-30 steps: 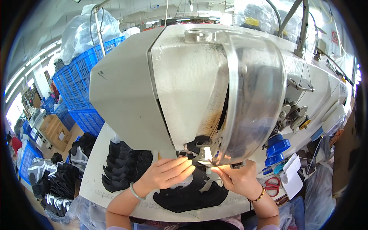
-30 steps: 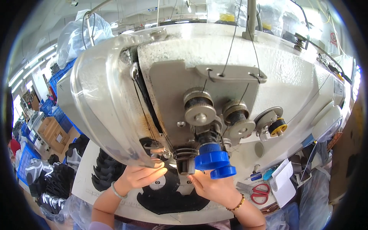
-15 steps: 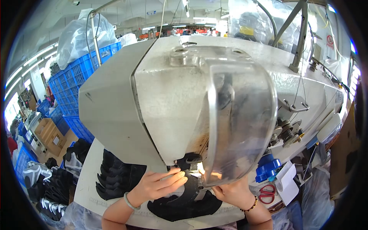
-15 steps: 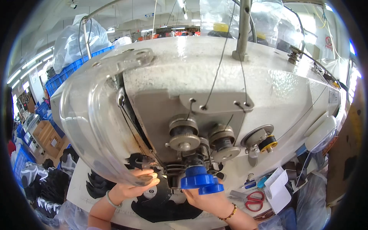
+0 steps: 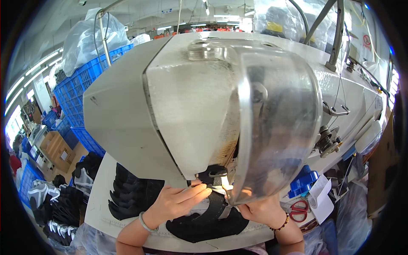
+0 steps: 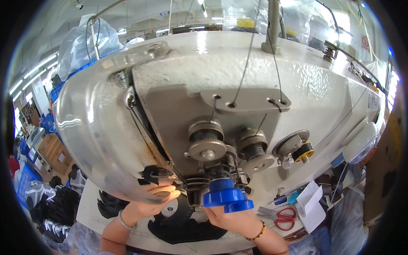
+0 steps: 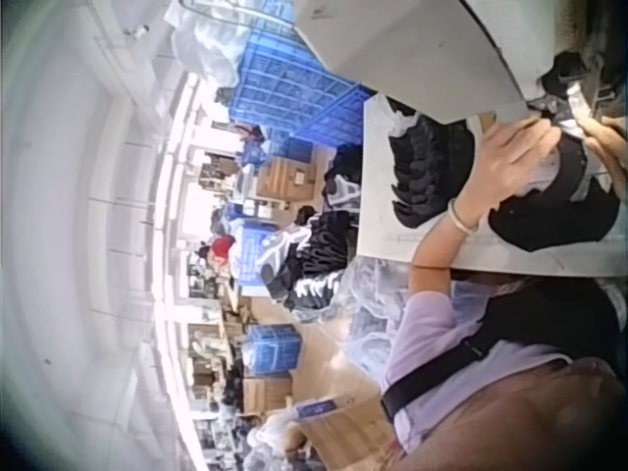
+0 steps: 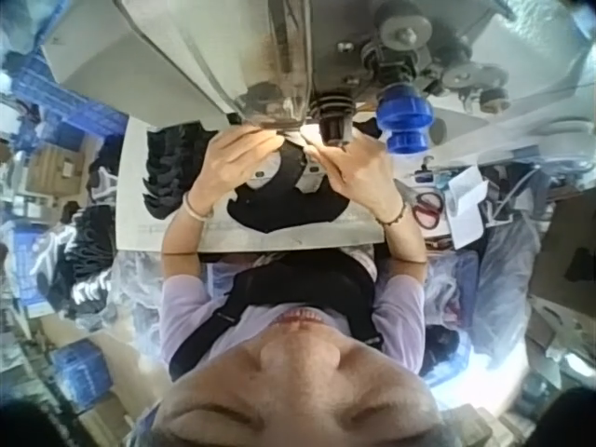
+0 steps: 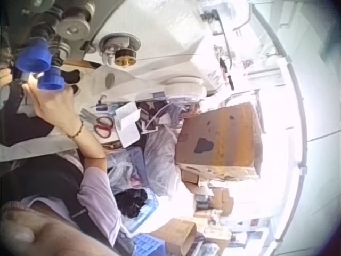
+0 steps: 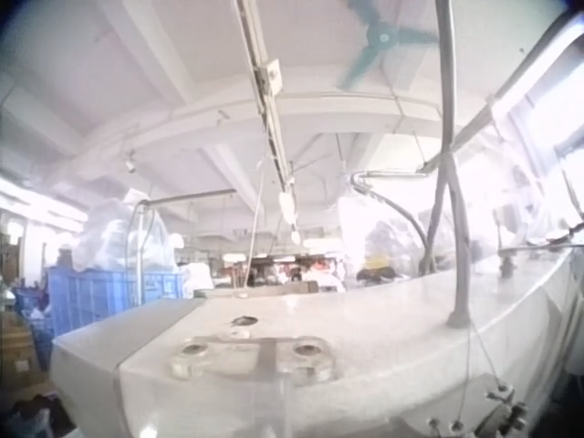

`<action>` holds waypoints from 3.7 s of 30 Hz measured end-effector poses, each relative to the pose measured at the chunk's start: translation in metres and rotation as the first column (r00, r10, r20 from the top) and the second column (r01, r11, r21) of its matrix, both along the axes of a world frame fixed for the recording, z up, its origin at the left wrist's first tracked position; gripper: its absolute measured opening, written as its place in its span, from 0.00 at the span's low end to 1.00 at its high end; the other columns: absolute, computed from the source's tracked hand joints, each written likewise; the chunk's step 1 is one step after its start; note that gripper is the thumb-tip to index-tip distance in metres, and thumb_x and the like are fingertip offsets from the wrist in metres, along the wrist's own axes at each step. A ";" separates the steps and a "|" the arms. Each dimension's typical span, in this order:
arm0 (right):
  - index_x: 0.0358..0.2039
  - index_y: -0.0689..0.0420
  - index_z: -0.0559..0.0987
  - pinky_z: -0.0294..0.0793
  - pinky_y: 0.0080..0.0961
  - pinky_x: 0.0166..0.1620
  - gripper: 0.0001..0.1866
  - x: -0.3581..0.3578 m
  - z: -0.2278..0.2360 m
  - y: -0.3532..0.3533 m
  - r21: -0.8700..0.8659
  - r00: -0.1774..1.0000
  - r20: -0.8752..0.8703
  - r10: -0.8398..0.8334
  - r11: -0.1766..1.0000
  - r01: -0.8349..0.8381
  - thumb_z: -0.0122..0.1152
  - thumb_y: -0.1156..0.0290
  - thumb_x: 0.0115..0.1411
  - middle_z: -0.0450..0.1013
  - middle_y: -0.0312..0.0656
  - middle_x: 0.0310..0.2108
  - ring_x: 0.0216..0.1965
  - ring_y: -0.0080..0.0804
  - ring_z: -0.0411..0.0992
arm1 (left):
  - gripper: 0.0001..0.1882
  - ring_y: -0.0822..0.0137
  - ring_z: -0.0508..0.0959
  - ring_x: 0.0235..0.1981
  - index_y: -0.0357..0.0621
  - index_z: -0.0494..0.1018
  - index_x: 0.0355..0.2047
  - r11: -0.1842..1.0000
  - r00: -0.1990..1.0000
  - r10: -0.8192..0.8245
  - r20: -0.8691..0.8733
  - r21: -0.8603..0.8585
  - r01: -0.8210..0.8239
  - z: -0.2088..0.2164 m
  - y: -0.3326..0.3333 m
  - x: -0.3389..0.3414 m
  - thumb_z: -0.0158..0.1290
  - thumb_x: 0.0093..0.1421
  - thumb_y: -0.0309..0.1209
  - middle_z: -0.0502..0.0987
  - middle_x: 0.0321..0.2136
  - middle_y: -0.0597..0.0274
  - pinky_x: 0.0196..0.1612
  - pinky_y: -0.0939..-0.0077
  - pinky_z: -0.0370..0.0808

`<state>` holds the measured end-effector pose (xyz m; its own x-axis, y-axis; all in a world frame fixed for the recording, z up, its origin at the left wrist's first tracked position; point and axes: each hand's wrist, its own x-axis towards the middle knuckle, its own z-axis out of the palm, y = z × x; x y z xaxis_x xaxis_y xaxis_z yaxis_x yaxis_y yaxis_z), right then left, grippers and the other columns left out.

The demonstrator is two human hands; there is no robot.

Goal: Stitching components of a shoe using an industrial sewing machine.

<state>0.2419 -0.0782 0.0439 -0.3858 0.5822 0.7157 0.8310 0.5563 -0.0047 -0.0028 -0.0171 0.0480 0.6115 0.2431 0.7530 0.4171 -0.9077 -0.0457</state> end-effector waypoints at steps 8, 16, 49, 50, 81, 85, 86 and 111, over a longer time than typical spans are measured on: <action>0.30 0.43 0.78 0.63 0.24 0.20 0.08 -0.003 0.016 0.000 0.040 1.000 -0.010 0.010 0.999 -0.010 0.64 0.64 0.47 0.69 0.30 0.21 0.15 0.26 0.66 | 0.19 0.75 0.78 0.31 0.48 0.80 0.37 0.999 1.000 0.000 -0.007 0.054 0.000 0.004 0.000 0.003 0.57 0.42 0.19 0.77 0.35 0.73 0.31 0.83 0.76; 0.26 0.47 0.77 0.70 0.26 0.23 0.11 0.004 0.023 -0.006 -0.046 0.997 -0.017 -0.076 0.996 0.075 0.68 0.58 0.47 0.73 0.32 0.21 0.17 0.30 0.70 | 0.16 0.75 0.77 0.28 0.45 0.79 0.37 1.000 1.000 0.023 -0.007 0.021 -0.022 0.007 -0.002 0.006 0.59 0.46 0.21 0.75 0.35 0.71 0.28 0.82 0.74; 0.35 0.49 0.76 0.69 0.29 0.27 0.14 -0.009 0.016 -0.005 0.090 0.972 0.193 -0.132 0.989 0.117 0.62 0.70 0.46 0.70 0.34 0.26 0.24 0.33 0.70 | 0.15 0.72 0.77 0.23 0.44 0.78 0.39 0.962 0.989 -0.054 0.141 -0.258 0.089 0.002 0.005 -0.001 0.59 0.48 0.21 0.79 0.34 0.65 0.26 0.81 0.74; 0.35 0.49 0.76 0.69 0.29 0.27 0.14 -0.008 0.016 -0.005 0.088 0.971 0.194 -0.137 0.989 0.122 0.62 0.70 0.46 0.70 0.34 0.26 0.24 0.33 0.70 | 0.15 0.71 0.77 0.23 0.45 0.78 0.38 0.942 0.990 -0.049 0.130 -0.324 0.089 0.003 0.006 -0.001 0.61 0.48 0.21 0.80 0.33 0.65 0.26 0.81 0.75; 0.31 0.47 0.82 0.63 0.27 0.18 0.08 -0.010 0.023 -0.002 0.053 0.974 0.182 -0.133 0.991 0.126 0.65 0.60 0.51 0.72 0.31 0.19 0.13 0.32 0.66 | 0.14 0.73 0.76 0.20 0.50 0.78 0.42 0.795 0.920 -0.282 0.272 -0.471 0.383 -0.008 0.026 -0.005 0.58 0.54 0.25 0.79 0.22 0.67 0.26 0.80 0.73; 0.37 0.46 0.82 0.62 0.24 0.17 0.11 -0.011 0.020 -0.003 0.018 0.972 0.191 -0.139 0.990 0.138 0.63 0.59 0.55 0.73 0.31 0.18 0.12 0.28 0.66 | 0.13 0.69 0.74 0.19 0.49 0.78 0.41 0.799 0.913 -0.292 0.284 -0.452 0.396 -0.012 0.029 -0.007 0.58 0.54 0.26 0.77 0.20 0.66 0.26 0.76 0.70; 0.37 0.46 0.82 0.62 0.24 0.17 0.11 -0.011 0.020 -0.002 0.018 0.972 0.196 -0.130 0.992 0.129 0.63 0.59 0.55 0.73 0.31 0.18 0.12 0.28 0.66 | 0.13 0.68 0.74 0.19 0.49 0.78 0.41 0.810 0.918 -0.283 0.279 -0.443 0.384 -0.012 0.029 -0.006 0.59 0.54 0.26 0.76 0.19 0.66 0.27 0.75 0.69; 0.25 0.48 0.81 0.55 0.25 0.13 0.07 -0.013 0.024 0.000 0.067 0.995 0.084 -0.053 0.997 0.048 0.66 0.60 0.52 0.67 0.30 0.11 0.08 0.27 0.61 | 0.12 0.68 0.76 0.21 0.47 0.80 0.35 0.795 0.972 -0.137 0.192 -0.563 0.223 -0.018 0.033 -0.004 0.62 0.48 0.27 0.79 0.23 0.63 0.28 0.78 0.72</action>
